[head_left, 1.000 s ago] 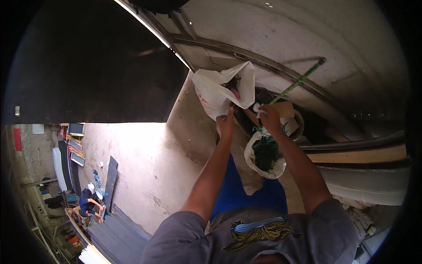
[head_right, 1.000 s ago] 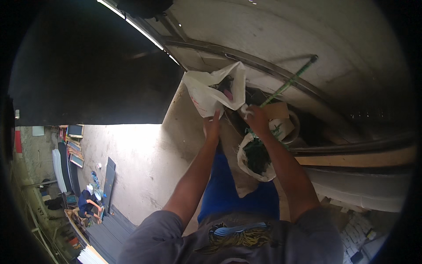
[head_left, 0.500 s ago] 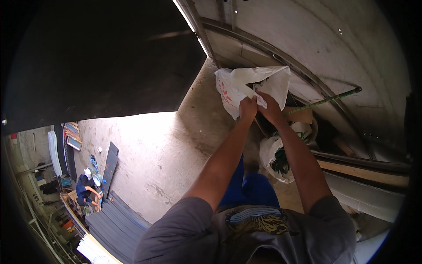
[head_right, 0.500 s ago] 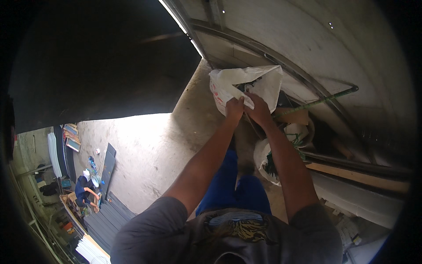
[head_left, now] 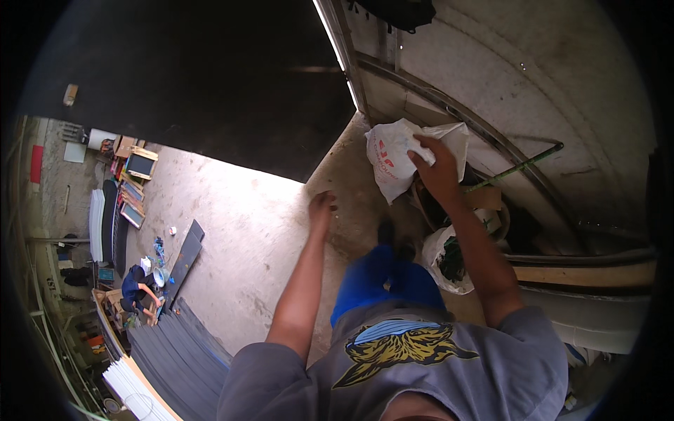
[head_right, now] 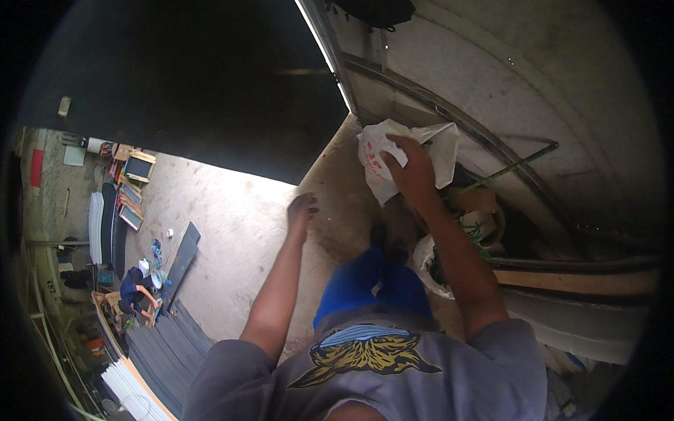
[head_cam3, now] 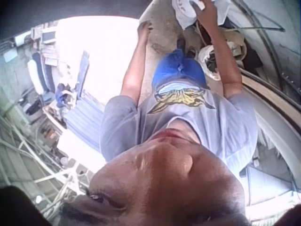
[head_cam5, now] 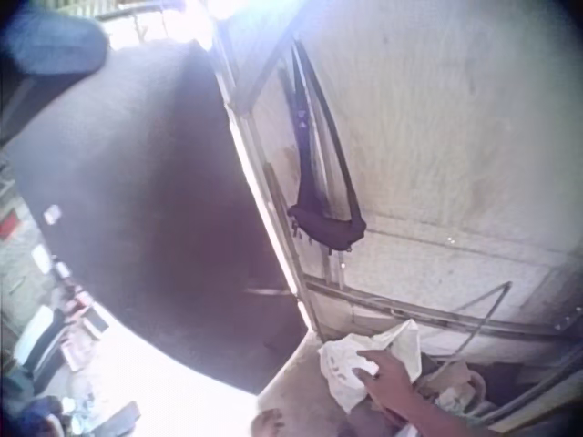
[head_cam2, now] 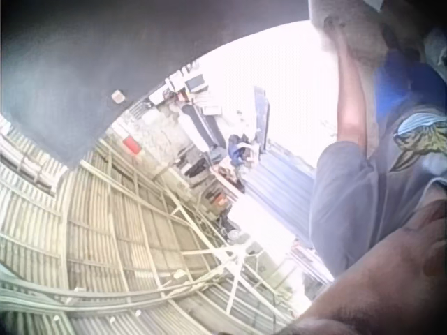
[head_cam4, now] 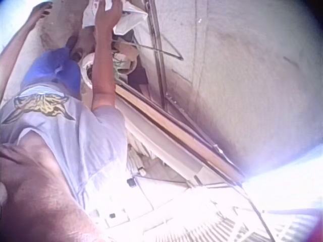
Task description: The person sweeps scattered debris on the floor into a pile using a broom, then squats to pick up the debris by hand and place it into a white sack. The person puts on a disposable glove before handling the debris and continues collecting scattered pieces until the area is cleared.
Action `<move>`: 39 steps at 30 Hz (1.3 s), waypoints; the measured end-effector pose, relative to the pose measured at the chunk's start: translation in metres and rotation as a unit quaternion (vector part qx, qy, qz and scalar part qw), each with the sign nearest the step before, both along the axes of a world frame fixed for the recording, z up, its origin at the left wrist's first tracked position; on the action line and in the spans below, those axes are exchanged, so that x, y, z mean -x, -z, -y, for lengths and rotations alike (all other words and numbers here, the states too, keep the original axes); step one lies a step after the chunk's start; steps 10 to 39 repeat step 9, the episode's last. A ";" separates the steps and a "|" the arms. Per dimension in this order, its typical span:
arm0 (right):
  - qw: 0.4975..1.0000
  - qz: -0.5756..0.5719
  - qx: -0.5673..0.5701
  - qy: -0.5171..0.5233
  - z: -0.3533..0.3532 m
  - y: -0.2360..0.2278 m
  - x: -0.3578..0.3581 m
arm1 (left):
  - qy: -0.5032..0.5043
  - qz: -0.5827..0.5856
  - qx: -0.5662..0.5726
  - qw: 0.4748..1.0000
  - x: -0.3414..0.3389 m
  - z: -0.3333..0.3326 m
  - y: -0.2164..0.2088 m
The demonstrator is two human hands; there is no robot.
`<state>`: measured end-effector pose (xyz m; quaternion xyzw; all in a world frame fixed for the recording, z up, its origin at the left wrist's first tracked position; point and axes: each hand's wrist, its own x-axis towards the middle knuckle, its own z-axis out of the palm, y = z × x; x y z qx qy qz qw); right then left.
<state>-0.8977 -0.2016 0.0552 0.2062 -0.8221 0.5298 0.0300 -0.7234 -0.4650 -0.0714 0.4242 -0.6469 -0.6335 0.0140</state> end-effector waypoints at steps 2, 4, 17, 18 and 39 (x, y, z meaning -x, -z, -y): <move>0.996 -0.024 0.075 -0.032 0.003 -0.095 -0.019 | -0.030 0.005 0.034 0.999 -0.034 0.040 -0.019; 0.951 -0.158 0.246 -0.103 0.003 -0.171 -0.036 | -0.087 -0.020 0.031 0.996 -0.054 0.062 -0.043; 0.831 -0.367 0.337 -0.246 -0.002 -0.292 -0.063 | -0.102 -0.046 0.024 0.993 -0.066 0.102 -0.083; 0.831 -0.367 0.337 -0.246 -0.002 -0.292 -0.063 | -0.102 -0.046 0.024 0.993 -0.066 0.102 -0.083; 0.831 -0.367 0.337 -0.246 -0.002 -0.292 -0.063 | -0.102 -0.046 0.024 0.993 -0.066 0.102 -0.083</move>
